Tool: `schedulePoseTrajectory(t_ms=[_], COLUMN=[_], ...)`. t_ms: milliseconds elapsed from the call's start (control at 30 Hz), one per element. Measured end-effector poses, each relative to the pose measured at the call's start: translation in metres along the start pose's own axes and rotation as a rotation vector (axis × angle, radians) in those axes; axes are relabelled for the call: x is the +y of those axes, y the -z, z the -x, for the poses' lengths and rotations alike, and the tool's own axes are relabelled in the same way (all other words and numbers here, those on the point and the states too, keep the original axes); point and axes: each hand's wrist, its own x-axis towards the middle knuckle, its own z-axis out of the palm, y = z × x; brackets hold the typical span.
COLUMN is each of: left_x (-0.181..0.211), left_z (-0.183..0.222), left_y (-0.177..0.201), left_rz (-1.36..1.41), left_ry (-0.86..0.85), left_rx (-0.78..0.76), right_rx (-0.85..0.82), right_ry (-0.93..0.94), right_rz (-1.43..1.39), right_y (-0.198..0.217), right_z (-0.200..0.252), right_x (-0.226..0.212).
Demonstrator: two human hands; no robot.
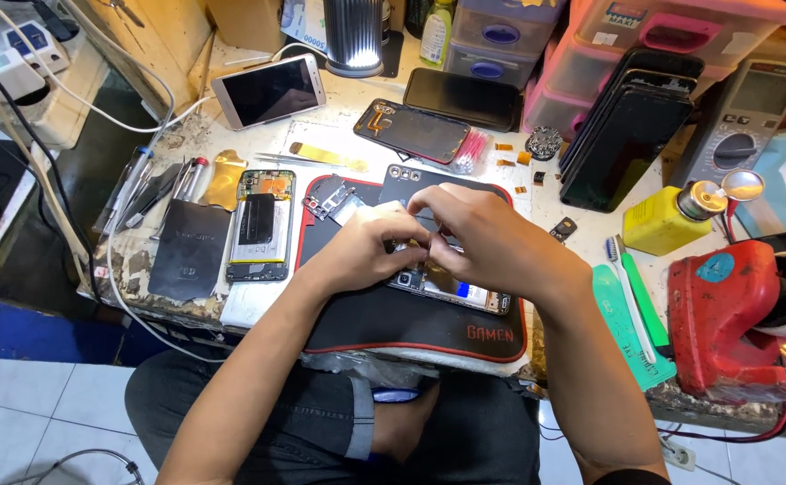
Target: Installing internal components like the motherboard and battery into a smartphone frame during a repair process.
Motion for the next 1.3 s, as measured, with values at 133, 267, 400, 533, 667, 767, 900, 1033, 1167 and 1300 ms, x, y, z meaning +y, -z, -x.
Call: schedulePoseTrajectory(t_ms=[133, 267, 400, 533, 667, 767, 900, 1033, 1167, 1300], left_x=[-0.002, -0.004, 0.002, -0.003, -0.002, 0.001, -0.004, -0.009, -0.026, -0.057], left_z=[0.0, 0.001, 0.0, 0.001, -0.001, -0.001, -0.003, 0.0, 0.001, 0.007], left_y=[0.0, -0.001, 0.0, -0.001, 0.0, 0.001, 0.0, 0.002, 0.008, 0.009], left_rz=[-0.007, -0.014, -0.005, -0.02, -0.026, -0.041, -0.121, -0.13, -0.431, -0.683], left_ry=[-0.004, 0.002, 0.015, 0.004, -0.003, -0.002, -0.017, 0.009, 0.03, 0.132], left_rx=[0.009, 0.01, 0.006, 0.016, 0.021, 0.018, 0.021, 0.063, 0.149, 0.223], right_rx=[0.003, 0.0, 0.006, 0.011, 0.017, 0.045, 0.122, 0.16, 0.204, 0.106], right_ry=[0.004, -0.007, -0.003, -0.005, -0.008, 0.012, 0.063, 0.072, 0.068, 0.079], right_rz=[0.012, 0.015, 0.024, 0.028, 0.024, 0.028, 0.008, 0.007, -0.011, -0.033], right_y=[0.0, 0.0, -0.003, -0.001, 0.002, 0.001, 0.001, -0.002, 0.0, -0.004], right_z=[0.0, -0.001, -0.001, 0.0, 0.001, 0.002, 0.004, 0.005, 0.007, 0.003], right_x=[0.0, 0.001, 0.003, 0.0, -0.001, 0.0, 0.004, 0.007, 0.007, -0.005])
